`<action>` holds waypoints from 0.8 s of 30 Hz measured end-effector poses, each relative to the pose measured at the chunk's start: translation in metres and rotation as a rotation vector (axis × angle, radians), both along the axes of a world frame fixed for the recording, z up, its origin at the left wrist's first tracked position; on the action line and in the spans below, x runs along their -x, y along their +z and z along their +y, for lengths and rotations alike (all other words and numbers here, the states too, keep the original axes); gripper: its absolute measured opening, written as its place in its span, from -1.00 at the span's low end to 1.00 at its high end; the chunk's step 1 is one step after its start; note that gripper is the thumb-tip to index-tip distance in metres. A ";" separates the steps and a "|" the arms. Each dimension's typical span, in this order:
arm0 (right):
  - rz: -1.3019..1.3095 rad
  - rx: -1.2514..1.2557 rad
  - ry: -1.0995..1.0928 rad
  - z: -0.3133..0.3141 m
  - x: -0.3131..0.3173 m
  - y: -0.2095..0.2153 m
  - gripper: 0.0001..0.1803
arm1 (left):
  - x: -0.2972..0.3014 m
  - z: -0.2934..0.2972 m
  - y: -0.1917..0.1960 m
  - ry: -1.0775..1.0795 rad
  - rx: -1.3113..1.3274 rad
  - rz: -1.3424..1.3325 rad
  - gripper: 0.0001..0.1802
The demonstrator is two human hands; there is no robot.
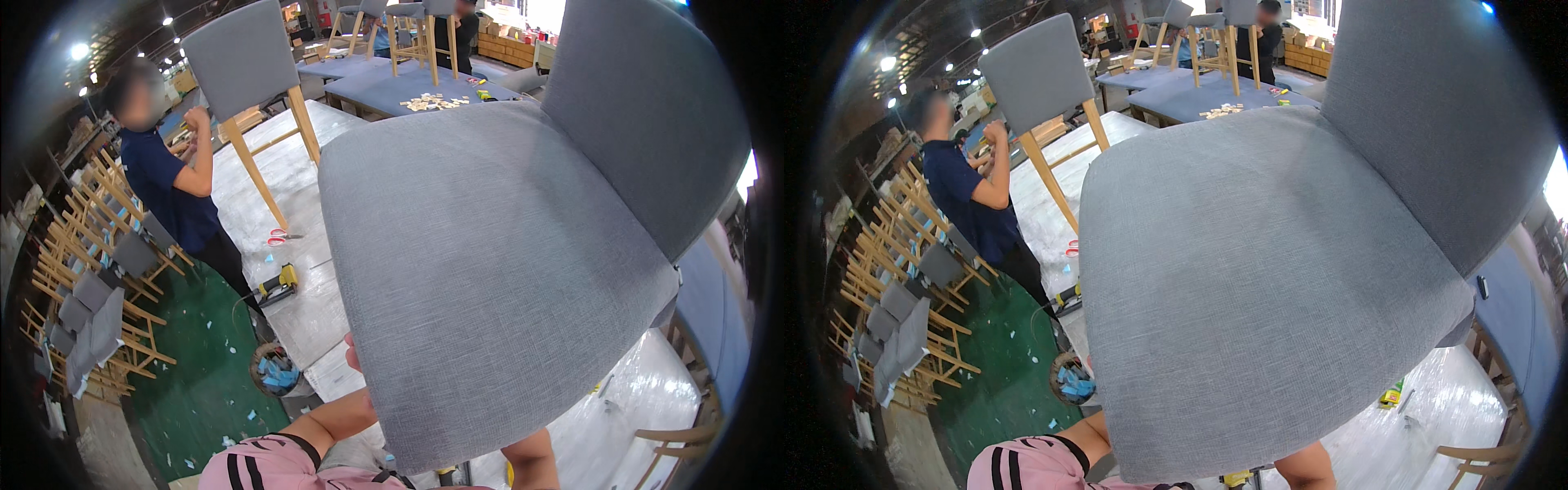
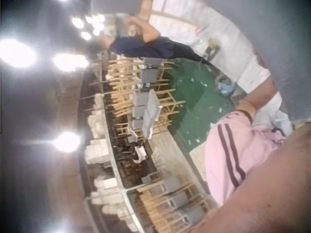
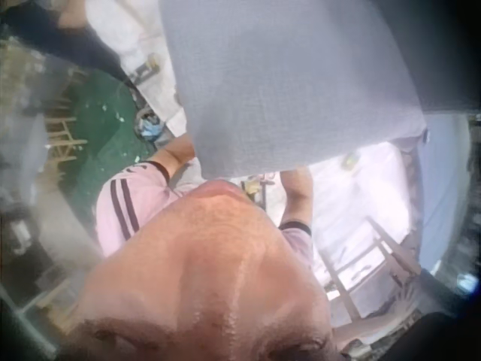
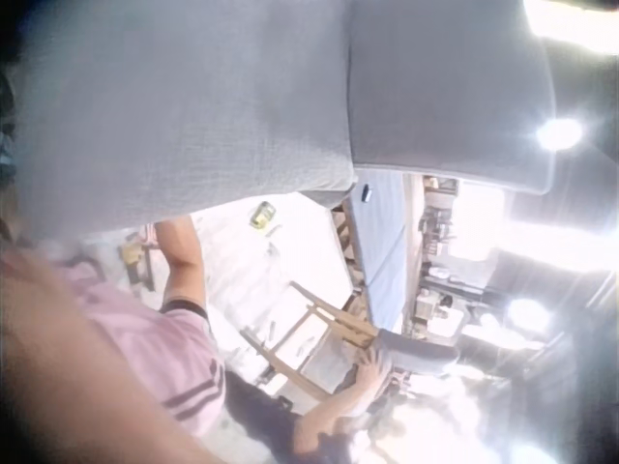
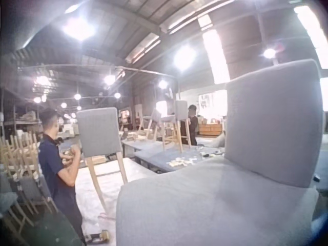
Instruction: The person upholsters a wooden chair by stretching gray fabric over the seat, securing it with a staple gun, trimming excess fabric with scissors, and tucking edges with a screwdriver. The person repeats these steps on multiple chairs in a workshop setting.
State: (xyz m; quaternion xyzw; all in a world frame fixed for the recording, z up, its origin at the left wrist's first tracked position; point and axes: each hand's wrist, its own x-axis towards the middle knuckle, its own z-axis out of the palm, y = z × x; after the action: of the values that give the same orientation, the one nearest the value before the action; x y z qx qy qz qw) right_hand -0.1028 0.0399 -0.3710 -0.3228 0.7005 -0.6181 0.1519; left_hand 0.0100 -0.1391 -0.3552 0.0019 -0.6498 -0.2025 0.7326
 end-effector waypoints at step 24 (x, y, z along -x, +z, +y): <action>0.641 0.584 -0.590 -0.077 -0.075 0.242 -0.29 | 0.014 -0.007 0.116 0.114 0.064 0.263 -0.33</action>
State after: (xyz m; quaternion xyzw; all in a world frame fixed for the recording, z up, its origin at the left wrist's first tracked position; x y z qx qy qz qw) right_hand -0.0281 -0.0374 -0.1293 -0.3139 0.5715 -0.6741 -0.3470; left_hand -0.0038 -0.1456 -0.2396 -0.0112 -0.5532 -0.1384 0.8214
